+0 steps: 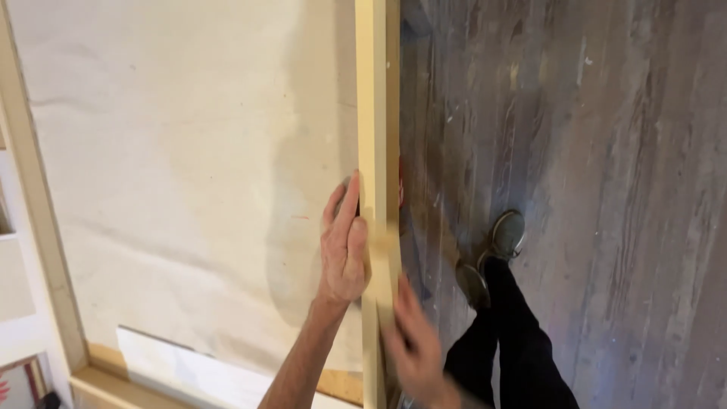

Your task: Sanding the edges and joints of a wooden picture frame using a sanding block.

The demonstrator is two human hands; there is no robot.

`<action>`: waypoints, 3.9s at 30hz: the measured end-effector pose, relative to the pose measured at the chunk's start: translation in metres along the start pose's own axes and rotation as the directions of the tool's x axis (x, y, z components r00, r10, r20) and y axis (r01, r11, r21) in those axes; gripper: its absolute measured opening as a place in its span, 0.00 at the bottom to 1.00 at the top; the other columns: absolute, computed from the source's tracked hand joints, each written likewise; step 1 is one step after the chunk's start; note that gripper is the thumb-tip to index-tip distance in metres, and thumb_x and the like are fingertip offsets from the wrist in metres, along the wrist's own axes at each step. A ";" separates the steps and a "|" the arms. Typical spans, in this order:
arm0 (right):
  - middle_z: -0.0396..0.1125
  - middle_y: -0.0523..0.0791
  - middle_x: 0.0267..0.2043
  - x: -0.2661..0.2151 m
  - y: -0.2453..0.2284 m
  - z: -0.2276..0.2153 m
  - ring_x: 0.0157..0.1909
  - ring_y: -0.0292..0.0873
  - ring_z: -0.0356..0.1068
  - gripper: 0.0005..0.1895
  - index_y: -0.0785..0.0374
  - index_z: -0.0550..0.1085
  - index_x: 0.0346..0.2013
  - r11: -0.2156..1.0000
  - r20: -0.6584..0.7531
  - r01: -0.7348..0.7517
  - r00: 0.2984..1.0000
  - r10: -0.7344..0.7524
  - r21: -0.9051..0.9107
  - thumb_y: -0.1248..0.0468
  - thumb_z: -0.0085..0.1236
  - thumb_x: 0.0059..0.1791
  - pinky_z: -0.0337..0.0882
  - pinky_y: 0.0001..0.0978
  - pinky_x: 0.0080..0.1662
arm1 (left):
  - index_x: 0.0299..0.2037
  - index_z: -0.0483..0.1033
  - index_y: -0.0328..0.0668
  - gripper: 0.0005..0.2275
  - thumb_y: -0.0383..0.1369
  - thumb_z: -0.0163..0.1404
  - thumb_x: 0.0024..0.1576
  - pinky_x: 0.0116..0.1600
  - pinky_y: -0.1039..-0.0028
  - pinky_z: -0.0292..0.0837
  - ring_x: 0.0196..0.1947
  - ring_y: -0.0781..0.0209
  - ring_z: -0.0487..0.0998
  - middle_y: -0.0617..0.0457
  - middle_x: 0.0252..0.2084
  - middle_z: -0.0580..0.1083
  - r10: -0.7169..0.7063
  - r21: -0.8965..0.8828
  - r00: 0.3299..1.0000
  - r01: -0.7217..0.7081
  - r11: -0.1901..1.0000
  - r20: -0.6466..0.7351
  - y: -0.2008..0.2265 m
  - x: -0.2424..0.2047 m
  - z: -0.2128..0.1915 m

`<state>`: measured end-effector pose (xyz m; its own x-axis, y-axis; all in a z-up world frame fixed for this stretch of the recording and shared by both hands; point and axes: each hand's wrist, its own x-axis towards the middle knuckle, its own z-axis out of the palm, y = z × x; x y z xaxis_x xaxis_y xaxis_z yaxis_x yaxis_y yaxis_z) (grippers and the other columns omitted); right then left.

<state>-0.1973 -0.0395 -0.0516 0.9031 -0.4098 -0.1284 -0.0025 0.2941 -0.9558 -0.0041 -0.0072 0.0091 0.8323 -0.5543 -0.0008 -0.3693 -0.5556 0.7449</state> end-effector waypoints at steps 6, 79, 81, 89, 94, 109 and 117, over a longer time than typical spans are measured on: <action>0.45 0.55 0.81 0.160 -0.042 -0.002 0.82 0.50 0.47 0.27 0.71 0.57 0.74 0.973 -0.131 0.193 0.976 -0.176 0.126 0.74 0.44 0.59 0.54 0.40 0.78 | 0.73 0.58 0.27 0.26 0.40 0.30 0.71 0.79 0.56 0.50 0.77 0.37 0.57 0.39 0.74 0.64 -0.030 0.000 0.999 0.030 1.000 0.040 0.002 0.000 -0.002; 0.53 0.48 0.78 -0.040 0.002 -0.169 0.76 0.42 0.54 0.29 0.68 0.59 0.73 0.950 -0.128 -0.310 0.941 0.313 0.044 0.69 0.46 0.55 0.55 0.32 0.71 | 0.56 0.74 0.43 0.42 0.67 0.17 0.58 0.74 0.45 0.33 0.62 0.56 0.70 0.49 0.56 0.74 0.012 0.307 0.312 -0.927 -0.215 0.950 0.088 0.144 -0.058; 0.55 0.47 0.77 -0.039 -0.008 -0.167 0.71 0.42 0.60 0.29 0.66 0.60 0.73 0.924 -0.236 -0.367 0.894 0.381 0.102 0.70 0.47 0.55 0.60 0.31 0.67 | 0.55 0.74 0.44 0.41 0.69 0.17 0.59 0.71 0.43 0.34 0.62 0.54 0.69 0.47 0.57 0.73 -0.010 0.226 0.232 -0.957 -0.181 0.973 0.092 0.120 -0.056; 0.54 0.47 0.78 -0.056 -0.024 -0.159 0.72 0.39 0.59 0.30 0.66 0.59 0.73 0.959 -0.140 -0.267 0.950 0.278 0.093 0.70 0.47 0.54 0.61 0.29 0.66 | 0.51 0.77 0.47 0.36 0.65 0.23 0.60 0.74 0.45 0.36 0.62 0.57 0.72 0.49 0.57 0.75 0.279 0.433 0.397 -0.898 -0.080 0.874 0.074 0.088 -0.063; 0.54 0.47 0.79 -0.091 -0.026 -0.170 0.64 0.36 0.62 0.30 0.65 0.60 0.74 0.913 0.001 -0.361 0.930 0.367 0.192 0.71 0.48 0.55 0.64 0.23 0.60 | 0.38 0.81 0.39 0.37 0.61 0.23 0.66 0.77 0.45 0.33 0.51 0.59 0.77 0.50 0.42 0.78 -0.234 0.269 0.242 -0.959 0.089 0.942 0.134 0.024 -0.046; 0.42 0.53 0.82 -0.100 -0.019 -0.030 0.82 0.51 0.42 0.32 0.66 0.55 0.75 0.988 0.041 -0.041 0.999 0.035 0.148 0.69 0.48 0.56 0.47 0.42 0.76 | 0.71 0.60 0.30 0.24 0.30 0.37 0.64 0.74 0.53 0.57 0.75 0.38 0.60 0.36 0.72 0.64 -0.290 0.088 0.956 0.285 0.954 0.041 0.049 -0.215 -0.017; 0.40 0.56 0.83 -0.039 -0.027 0.009 0.84 0.55 0.41 0.33 0.69 0.51 0.76 0.997 -0.045 0.072 0.996 -0.074 -0.031 0.68 0.45 0.57 0.46 0.46 0.79 | 0.69 0.58 0.19 0.24 0.32 0.37 0.66 0.78 0.48 0.52 0.67 0.38 0.70 0.33 0.63 0.71 -0.081 0.184 0.984 0.051 0.982 0.162 0.034 -0.242 -0.020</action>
<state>-0.2287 -0.0238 -0.0186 0.8807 -0.4685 -0.0694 0.0497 0.2371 -0.9702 -0.2097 0.1206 0.0477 0.7815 -0.6005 -0.1691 -0.3965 -0.6873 0.6086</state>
